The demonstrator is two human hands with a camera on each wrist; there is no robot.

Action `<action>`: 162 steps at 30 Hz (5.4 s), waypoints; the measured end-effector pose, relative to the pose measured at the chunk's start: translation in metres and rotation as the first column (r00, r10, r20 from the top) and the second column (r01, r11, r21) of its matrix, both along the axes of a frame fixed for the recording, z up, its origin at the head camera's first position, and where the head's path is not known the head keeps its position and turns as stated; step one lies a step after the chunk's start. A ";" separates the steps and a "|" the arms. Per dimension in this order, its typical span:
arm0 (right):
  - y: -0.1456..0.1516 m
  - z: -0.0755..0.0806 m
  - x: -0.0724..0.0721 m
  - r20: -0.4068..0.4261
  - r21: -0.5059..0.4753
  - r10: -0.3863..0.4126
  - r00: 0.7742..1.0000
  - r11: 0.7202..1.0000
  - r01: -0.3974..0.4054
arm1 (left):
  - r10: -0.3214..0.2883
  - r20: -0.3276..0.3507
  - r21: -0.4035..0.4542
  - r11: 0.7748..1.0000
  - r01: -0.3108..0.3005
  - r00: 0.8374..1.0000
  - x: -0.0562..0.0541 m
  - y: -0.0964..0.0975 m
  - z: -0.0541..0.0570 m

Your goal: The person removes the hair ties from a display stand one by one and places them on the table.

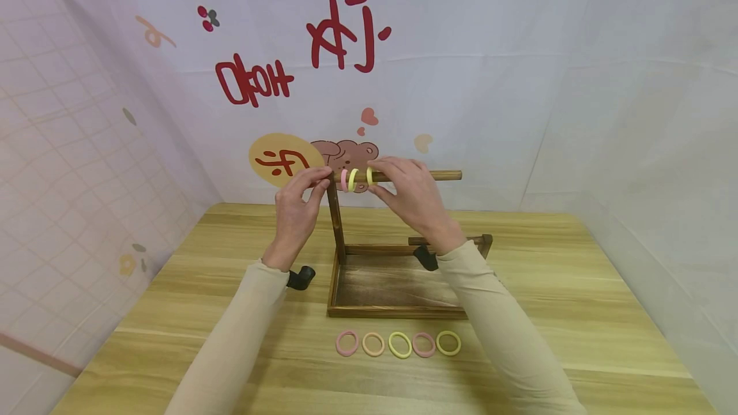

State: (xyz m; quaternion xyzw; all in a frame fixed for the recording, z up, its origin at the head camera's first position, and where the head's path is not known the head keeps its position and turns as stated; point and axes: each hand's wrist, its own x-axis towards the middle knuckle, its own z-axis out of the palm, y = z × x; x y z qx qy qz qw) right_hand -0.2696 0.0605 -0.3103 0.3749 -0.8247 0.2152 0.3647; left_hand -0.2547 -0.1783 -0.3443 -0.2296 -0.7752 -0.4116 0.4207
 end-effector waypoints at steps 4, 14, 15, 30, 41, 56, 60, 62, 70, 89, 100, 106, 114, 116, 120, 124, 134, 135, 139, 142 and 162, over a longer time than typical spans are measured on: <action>0.002 0.000 0.000 -0.001 -0.004 0.002 1.000 1.000 -0.002 | 0.001 0.006 0.001 1.000 -0.001 1.000 0.000 0.000 0.000; 0.007 -0.001 -0.001 0.014 0.004 -0.012 1.000 1.000 0.012 | 0.001 0.014 0.015 1.000 -0.001 1.000 0.000 0.000 0.001; 0.007 -0.001 -0.001 0.016 0.004 -0.015 1.000 1.000 0.014 | 0.001 0.012 0.015 1.000 -0.001 1.000 0.000 0.000 0.001; 0.012 -0.001 0.001 0.021 -0.004 -0.024 0.999 1.000 0.024 | -0.001 -0.012 0.010 1.000 0.001 1.000 -0.001 0.000 0.000; 0.015 -0.002 0.002 0.012 -0.020 -0.031 0.999 0.999 0.031 | 0.004 -0.009 0.003 1.000 -0.004 1.000 0.000 0.000 0.001; 0.023 -0.003 0.002 -0.004 -0.022 -0.034 0.999 0.999 0.034 | 0.006 0.007 0.001 1.000 -0.006 1.000 0.000 0.000 0.001; 0.025 -0.003 0.002 0.000 -0.019 -0.040 0.999 0.999 0.040 | 0.002 0.009 0.006 1.000 -0.002 1.000 0.001 0.000 0.001; 0.026 -0.003 0.002 -0.002 -0.016 -0.039 0.999 0.999 0.039 | 0.003 0.011 0.007 1.000 -0.003 1.000 0.001 0.000 0.001; 0.031 -0.005 0.001 -0.005 -0.014 -0.034 0.999 0.999 0.034 | 0.003 0.030 0.009 1.000 -0.003 1.000 0.000 -0.001 0.001; 0.038 -0.005 0.002 0.003 -0.027 -0.038 0.999 0.999 0.038 | 0.006 0.021 0.004 1.000 -0.006 1.000 0.001 0.000 0.002; 0.044 -0.005 0.003 0.003 -0.026 -0.054 0.999 0.998 0.054 | 0.003 0.009 0.003 1.000 -0.003 1.000 0.001 0.000 0.002; 0.047 -0.005 0.003 -0.004 -0.035 -0.047 0.999 0.998 0.047 | 0.004 0.012 0.004 1.000 -0.004 1.000 0.000 0.000 0.002; 0.050 -0.005 0.003 -0.007 -0.037 -0.046 0.999 0.998 0.046 | 0.006 0.026 0.006 1.000 -0.006 1.000 0.001 0.000 0.002; 0.051 -0.005 0.003 -0.003 -0.039 -0.049 0.999 0.998 0.049 | 0.011 0.024 0.006 1.000 -0.011 1.000 0.001 0.000 0.002; 0.052 -0.006 0.004 0.002 -0.040 -0.056 0.998 0.998 0.056 | 0.017 0.008 0.006 1.000 -0.018 1.000 0.000 0.000 0.002; 0.053 -0.006 0.005 0.003 -0.039 -0.060 0.998 0.997 0.060 | 0.017 -0.001 0.006 1.000 -0.017 1.000 0.000 0.000 0.002; 0.056 -0.007 0.004 0.002 -0.045 -0.059 0.998 0.997 0.059 | 0.021 -0.001 0.005 1.000 -0.021 1.000 -0.001 0.000 0.001; 0.056 -0.007 0.004 0.002 -0.046 -0.059 0.998 0.997 0.060 | 0.022 -0.001 0.005 1.000 -0.022 1.000 -0.001 0.000 0.001; 0.057 -0.007 0.005 0.004 -0.048 -0.064 0.998 0.997 0.064 | 0.016 0.001 0.005 1.000 -0.016 1.000 0.000 0.000 0.002; 0.058 -0.007 0.006 0.002 -0.050 -0.063 0.998 0.997 0.063 | 0.010 0.007 0.003 1.000 -0.010 1.000 0.000 -0.001 0.002; 0.069 -0.008 0.005 -0.009 -0.065 -0.073 0.997 0.995 0.072 | 0.015 -0.011 0.003 1.000 -0.015 1.000 -0.001 0.000 0.001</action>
